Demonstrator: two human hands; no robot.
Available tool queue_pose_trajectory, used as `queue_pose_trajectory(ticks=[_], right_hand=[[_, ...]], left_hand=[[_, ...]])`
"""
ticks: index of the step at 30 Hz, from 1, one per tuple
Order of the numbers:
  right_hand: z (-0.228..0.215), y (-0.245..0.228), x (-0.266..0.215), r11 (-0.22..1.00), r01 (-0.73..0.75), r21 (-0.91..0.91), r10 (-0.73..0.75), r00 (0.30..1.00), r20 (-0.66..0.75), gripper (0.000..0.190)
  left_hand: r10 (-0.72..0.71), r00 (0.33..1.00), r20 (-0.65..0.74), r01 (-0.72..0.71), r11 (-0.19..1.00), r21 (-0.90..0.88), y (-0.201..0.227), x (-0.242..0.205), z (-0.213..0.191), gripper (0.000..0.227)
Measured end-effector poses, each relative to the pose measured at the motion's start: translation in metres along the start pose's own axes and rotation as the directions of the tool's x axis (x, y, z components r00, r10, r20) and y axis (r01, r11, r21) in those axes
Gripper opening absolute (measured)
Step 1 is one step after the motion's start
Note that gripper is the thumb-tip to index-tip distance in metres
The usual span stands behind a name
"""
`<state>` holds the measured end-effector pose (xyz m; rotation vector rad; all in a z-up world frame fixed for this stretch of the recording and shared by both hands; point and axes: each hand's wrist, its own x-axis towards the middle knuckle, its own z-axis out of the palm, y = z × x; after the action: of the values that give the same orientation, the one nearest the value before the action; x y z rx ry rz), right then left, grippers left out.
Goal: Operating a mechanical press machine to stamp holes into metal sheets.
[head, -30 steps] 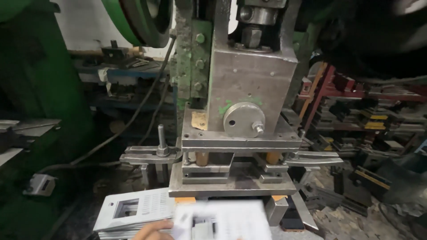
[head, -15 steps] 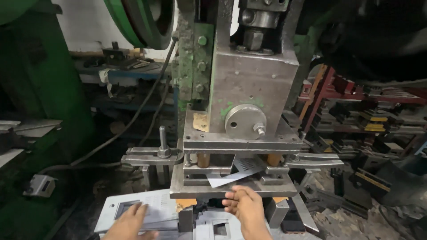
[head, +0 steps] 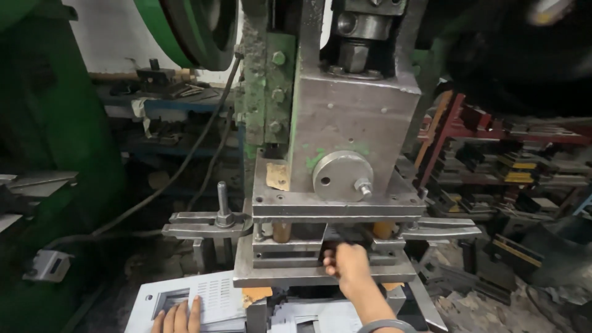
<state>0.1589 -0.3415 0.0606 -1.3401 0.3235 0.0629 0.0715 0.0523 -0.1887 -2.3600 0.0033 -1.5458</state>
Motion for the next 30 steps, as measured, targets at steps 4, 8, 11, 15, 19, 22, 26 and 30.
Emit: queue_pose_trajectory(ticks=[4,8,11,15,19,22,26,30], right_hand=[[-0.004,-0.005,0.011,0.947,-0.091,0.308,0.100,0.995,-0.012,0.017],[0.002,-0.004,0.006,0.958,-0.108,0.267,0.113,0.994,-0.005,0.012],[0.001,0.000,0.004,0.967,-0.117,0.228,0.120,0.993,0.002,0.012],[0.000,0.000,0.003,0.977,-0.094,0.191,0.096,0.995,-0.002,0.012],[0.001,0.002,0.002,0.986,-0.069,0.152,0.071,0.997,-0.006,0.013],[0.002,-0.001,0.000,0.988,-0.069,0.135,0.075,0.997,-0.033,0.012],[0.003,-0.005,-0.004,0.988,-0.073,0.137,0.081,0.995,-0.056,0.016],[0.010,-0.018,-0.018,0.986,-0.110,0.125,0.117,0.992,-0.051,0.013]], left_hand=[[-0.040,0.996,-0.085,0.039,0.999,-0.015,0.001,0.005,-0.004,0.028],[0.023,0.996,-0.085,-0.019,0.999,0.039,-0.003,0.001,0.008,0.028],[0.059,0.976,-0.208,-0.043,0.996,0.079,-0.003,-0.004,0.013,0.025],[0.000,0.997,-0.078,0.000,1.000,0.003,-0.003,-0.013,0.019,0.026],[0.045,0.987,-0.155,-0.038,0.998,0.050,-0.002,-0.010,0.010,0.027],[-0.041,0.977,0.208,0.037,0.999,0.027,0.000,-0.009,0.006,0.040],[0.050,0.997,0.052,-0.051,0.998,0.020,-0.002,-0.012,0.011,0.032],[-0.074,0.997,-0.038,0.072,0.997,-0.033,0.006,-0.017,0.023,0.028]])
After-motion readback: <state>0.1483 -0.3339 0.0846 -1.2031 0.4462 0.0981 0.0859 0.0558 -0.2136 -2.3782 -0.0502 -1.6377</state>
